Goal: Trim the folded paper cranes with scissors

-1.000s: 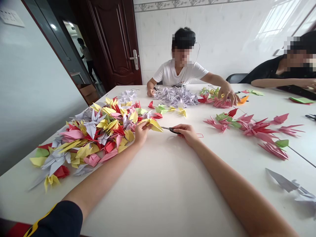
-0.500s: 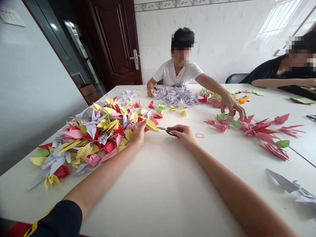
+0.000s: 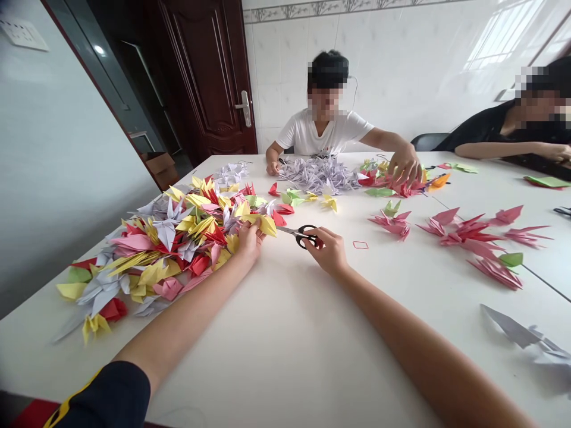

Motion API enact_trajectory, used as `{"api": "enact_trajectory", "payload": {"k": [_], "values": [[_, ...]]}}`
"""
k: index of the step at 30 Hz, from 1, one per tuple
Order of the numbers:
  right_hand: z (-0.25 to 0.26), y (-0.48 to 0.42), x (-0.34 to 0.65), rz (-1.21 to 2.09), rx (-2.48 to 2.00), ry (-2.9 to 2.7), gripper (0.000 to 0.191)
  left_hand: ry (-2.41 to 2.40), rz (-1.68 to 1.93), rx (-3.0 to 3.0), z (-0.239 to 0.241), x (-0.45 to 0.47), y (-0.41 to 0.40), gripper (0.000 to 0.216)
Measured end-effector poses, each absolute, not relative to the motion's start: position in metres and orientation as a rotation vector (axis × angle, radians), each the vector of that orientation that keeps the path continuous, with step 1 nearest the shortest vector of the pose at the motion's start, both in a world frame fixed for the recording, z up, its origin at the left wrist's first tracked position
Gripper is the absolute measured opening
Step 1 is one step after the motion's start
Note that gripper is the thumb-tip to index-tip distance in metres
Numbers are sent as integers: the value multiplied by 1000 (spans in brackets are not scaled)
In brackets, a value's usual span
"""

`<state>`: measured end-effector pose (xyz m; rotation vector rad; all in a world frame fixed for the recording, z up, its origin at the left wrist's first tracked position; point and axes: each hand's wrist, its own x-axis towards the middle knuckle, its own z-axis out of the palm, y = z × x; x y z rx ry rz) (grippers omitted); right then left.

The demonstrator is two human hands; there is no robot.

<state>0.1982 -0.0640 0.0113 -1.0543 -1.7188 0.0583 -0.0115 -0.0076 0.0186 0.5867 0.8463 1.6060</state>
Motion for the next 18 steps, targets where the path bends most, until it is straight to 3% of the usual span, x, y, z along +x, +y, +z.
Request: {"api": "enact_trajectory", "payload": {"k": [18], "values": [[18, -76, 188, -60, -1015, -1727, 10, 829, 1652, 526, 14, -14, -5, 21]]}}
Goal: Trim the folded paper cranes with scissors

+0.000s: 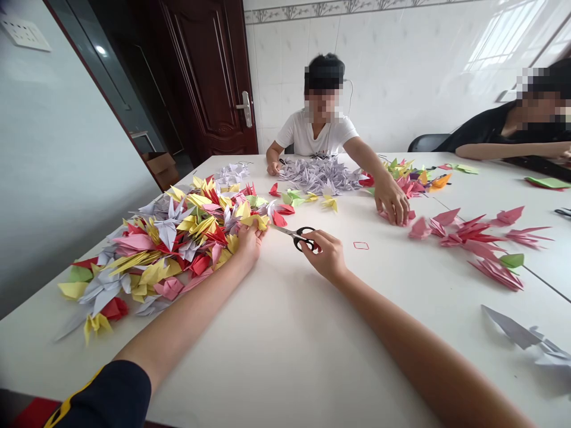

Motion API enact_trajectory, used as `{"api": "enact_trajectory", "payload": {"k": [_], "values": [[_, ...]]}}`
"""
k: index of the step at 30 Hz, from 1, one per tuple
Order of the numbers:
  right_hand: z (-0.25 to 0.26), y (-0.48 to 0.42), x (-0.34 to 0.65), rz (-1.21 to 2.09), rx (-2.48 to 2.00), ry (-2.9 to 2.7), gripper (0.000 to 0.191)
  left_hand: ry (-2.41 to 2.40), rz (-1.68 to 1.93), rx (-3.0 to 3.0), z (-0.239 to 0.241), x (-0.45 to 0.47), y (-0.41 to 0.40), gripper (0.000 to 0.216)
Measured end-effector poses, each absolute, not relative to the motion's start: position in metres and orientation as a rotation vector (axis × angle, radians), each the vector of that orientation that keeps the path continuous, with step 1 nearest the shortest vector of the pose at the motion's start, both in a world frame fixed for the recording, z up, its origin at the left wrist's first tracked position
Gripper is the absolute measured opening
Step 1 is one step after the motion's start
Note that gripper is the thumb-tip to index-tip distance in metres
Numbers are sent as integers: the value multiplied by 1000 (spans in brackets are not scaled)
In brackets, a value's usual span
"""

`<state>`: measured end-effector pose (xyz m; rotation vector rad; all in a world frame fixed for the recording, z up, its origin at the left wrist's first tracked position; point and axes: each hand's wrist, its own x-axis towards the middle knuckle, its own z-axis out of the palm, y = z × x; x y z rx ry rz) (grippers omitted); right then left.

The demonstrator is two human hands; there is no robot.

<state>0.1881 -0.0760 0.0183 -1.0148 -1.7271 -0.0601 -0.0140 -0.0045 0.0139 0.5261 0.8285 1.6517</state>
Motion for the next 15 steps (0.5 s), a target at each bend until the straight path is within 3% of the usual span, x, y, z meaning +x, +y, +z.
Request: {"api": "enact_trajectory", "payload": {"k": [15], "values": [[25, -80, 182, -211, -915, -1777, 7, 814, 1637, 519, 10, -17, 0, 34]]}}
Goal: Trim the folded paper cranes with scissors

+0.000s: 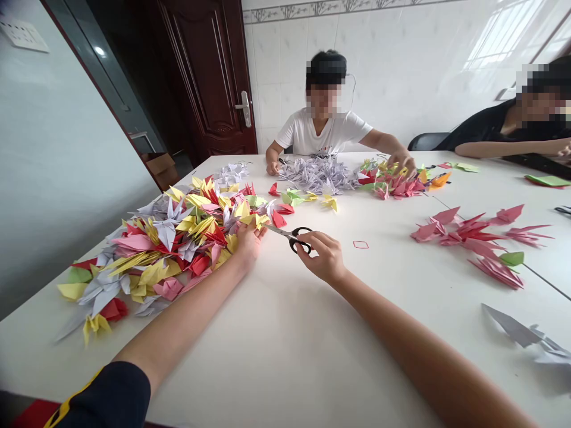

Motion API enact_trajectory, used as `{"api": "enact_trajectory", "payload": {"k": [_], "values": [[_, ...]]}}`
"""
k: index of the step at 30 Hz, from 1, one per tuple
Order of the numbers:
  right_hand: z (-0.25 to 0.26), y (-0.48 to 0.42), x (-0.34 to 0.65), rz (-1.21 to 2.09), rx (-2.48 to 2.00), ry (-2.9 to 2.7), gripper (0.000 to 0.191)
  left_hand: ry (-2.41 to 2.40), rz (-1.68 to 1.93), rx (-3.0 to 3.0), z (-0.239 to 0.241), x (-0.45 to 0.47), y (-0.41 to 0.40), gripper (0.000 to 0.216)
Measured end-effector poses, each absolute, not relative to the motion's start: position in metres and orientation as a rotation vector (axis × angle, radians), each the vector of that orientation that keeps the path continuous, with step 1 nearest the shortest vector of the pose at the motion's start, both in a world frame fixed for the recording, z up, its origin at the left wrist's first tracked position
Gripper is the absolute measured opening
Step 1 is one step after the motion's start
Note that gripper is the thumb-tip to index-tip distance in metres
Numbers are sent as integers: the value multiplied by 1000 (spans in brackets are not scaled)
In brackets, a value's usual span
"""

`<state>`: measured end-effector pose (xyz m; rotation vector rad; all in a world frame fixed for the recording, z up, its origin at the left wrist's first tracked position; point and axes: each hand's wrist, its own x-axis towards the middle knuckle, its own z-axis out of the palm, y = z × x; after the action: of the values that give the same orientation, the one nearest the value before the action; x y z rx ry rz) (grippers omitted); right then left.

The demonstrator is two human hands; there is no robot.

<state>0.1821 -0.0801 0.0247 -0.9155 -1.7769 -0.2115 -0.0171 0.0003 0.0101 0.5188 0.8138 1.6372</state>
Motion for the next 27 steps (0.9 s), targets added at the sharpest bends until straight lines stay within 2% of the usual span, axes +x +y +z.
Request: {"api": "enact_trajectory", "payload": {"k": [9, 27], "values": [[24, -84, 176, -246, -943, -1722, 9, 834, 1622, 627, 13, -17, -3, 22], [29, -89, 167, -314, -915, -1746, 8, 747, 1677, 741, 11, -13, -5, 32]]}}
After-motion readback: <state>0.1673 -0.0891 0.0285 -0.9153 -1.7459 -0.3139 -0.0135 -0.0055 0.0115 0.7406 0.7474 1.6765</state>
